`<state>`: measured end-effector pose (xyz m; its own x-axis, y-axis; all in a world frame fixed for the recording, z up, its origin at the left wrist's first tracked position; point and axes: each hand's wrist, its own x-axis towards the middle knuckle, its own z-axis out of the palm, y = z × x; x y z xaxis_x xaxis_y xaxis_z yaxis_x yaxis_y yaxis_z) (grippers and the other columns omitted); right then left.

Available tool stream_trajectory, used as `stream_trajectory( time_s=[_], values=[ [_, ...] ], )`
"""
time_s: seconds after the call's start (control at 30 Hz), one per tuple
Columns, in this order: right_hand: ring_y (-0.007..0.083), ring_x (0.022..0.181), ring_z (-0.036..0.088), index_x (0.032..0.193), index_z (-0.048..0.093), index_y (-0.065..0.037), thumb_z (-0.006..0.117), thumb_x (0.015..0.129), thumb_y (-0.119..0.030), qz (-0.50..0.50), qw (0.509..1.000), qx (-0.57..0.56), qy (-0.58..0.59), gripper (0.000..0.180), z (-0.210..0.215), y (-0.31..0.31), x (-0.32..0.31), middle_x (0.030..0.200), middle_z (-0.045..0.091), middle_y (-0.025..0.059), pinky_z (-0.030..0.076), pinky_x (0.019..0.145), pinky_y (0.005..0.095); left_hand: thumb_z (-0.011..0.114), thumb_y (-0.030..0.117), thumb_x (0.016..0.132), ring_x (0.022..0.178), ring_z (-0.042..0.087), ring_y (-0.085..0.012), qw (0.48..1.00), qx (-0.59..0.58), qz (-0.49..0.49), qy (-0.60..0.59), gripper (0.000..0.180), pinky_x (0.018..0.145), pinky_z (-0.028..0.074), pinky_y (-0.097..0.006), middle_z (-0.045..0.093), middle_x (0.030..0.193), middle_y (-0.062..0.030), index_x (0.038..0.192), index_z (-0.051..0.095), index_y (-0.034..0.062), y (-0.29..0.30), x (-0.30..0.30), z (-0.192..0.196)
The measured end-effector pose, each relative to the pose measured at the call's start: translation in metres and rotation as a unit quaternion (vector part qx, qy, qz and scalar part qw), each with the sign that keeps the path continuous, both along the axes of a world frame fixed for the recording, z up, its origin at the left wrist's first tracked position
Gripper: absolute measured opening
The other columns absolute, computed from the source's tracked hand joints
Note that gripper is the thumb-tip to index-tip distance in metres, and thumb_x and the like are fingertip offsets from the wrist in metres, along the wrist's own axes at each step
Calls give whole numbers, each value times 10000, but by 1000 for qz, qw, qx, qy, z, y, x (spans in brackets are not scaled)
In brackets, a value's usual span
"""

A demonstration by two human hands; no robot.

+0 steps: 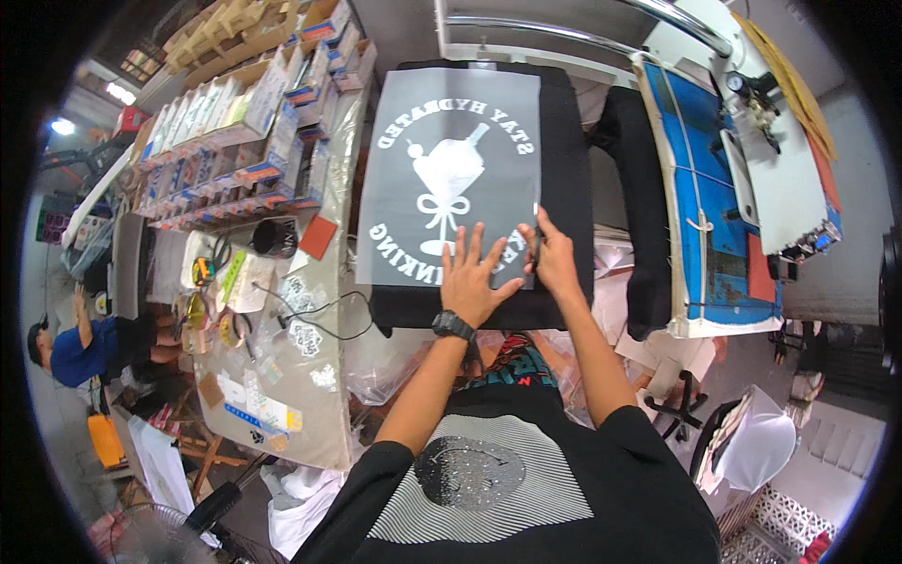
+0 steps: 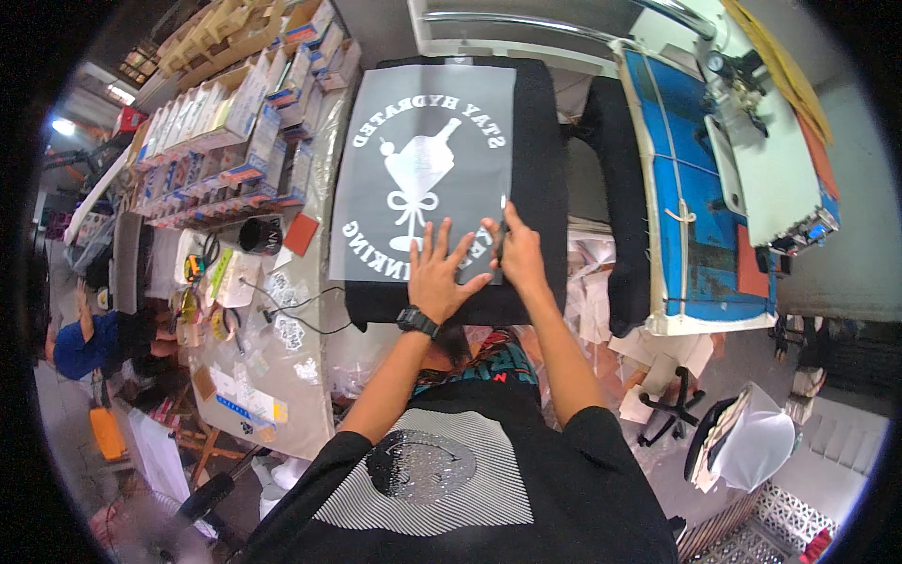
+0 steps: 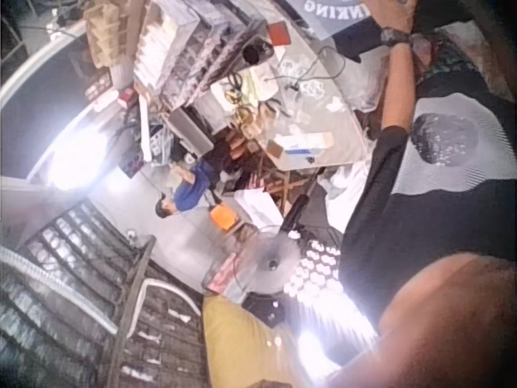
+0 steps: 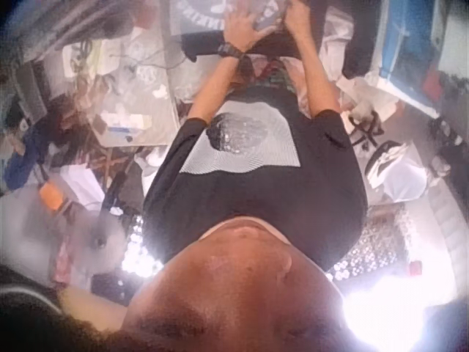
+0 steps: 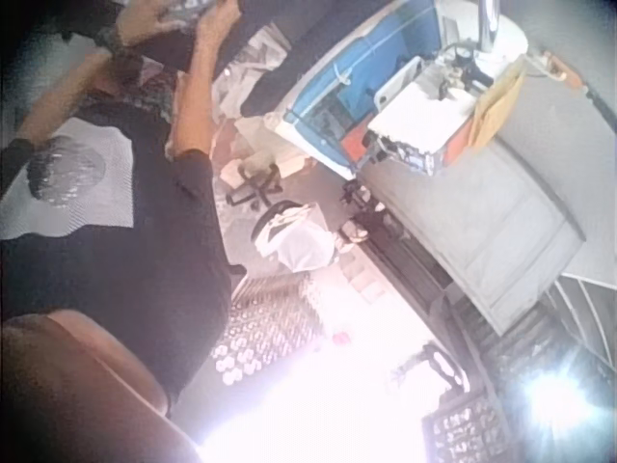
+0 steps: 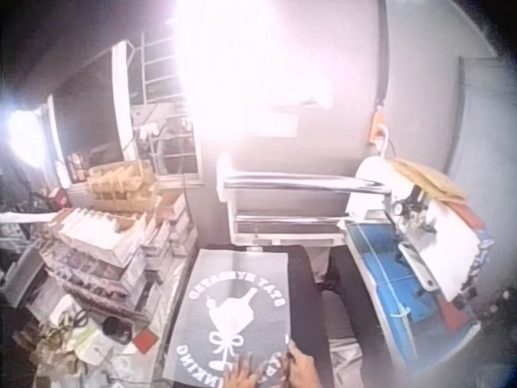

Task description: The person aligns a black t-shirt on a heat press, positions a large graphic transfer sheet on the shirt, trims the edge of the sheet with scissors, and then operates the heat press to apply the design.

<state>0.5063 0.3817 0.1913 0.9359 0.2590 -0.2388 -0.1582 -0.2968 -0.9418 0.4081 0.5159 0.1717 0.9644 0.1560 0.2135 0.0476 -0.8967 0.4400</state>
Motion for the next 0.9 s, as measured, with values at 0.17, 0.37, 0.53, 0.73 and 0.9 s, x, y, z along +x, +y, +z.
stream_trajectory(
  time_s=[0.17,0.37,0.53,0.73,0.9],
  values=[
    [70,505,515,1422,456,-19,664,929,-366,5,1000,-8,-12,637,13,9,12,633,504,6,440,429,255,696,607,752,1433,260,-376,1000,-12,3,-10,719,1130,215,-587,337,1538,-127,1370,550,271,2,-3,-5],
    [80,509,526,1413,469,-21,638,935,-425,14,999,-29,-37,648,11,10,32,647,512,15,449,433,260,695,605,751,1434,258,-375,1000,-12,2,3,715,1129,216,-584,341,1538,-122,1369,551,274,1,-1,1],
    [79,517,534,1414,460,-9,646,931,-422,13,999,-11,-30,663,12,10,44,651,520,24,453,435,264,693,596,758,1438,254,-371,1000,-8,3,1,707,1133,210,-584,340,1541,-114,1369,549,271,-1,0,0],
    [113,479,570,1388,488,-19,655,916,-433,29,998,-33,-36,650,12,14,58,613,577,76,482,443,285,692,593,761,1440,250,-368,1000,0,8,18,709,1139,200,-582,336,1543,-115,1375,545,271,1,-1,0],
    [116,479,575,1385,481,-2,647,924,-430,20,998,-28,-42,650,5,16,78,620,582,80,479,436,283,694,594,755,1439,251,-370,1000,-12,6,28,713,1141,200,-577,335,1545,-113,1374,547,272,-1,2,4]
  ],
)
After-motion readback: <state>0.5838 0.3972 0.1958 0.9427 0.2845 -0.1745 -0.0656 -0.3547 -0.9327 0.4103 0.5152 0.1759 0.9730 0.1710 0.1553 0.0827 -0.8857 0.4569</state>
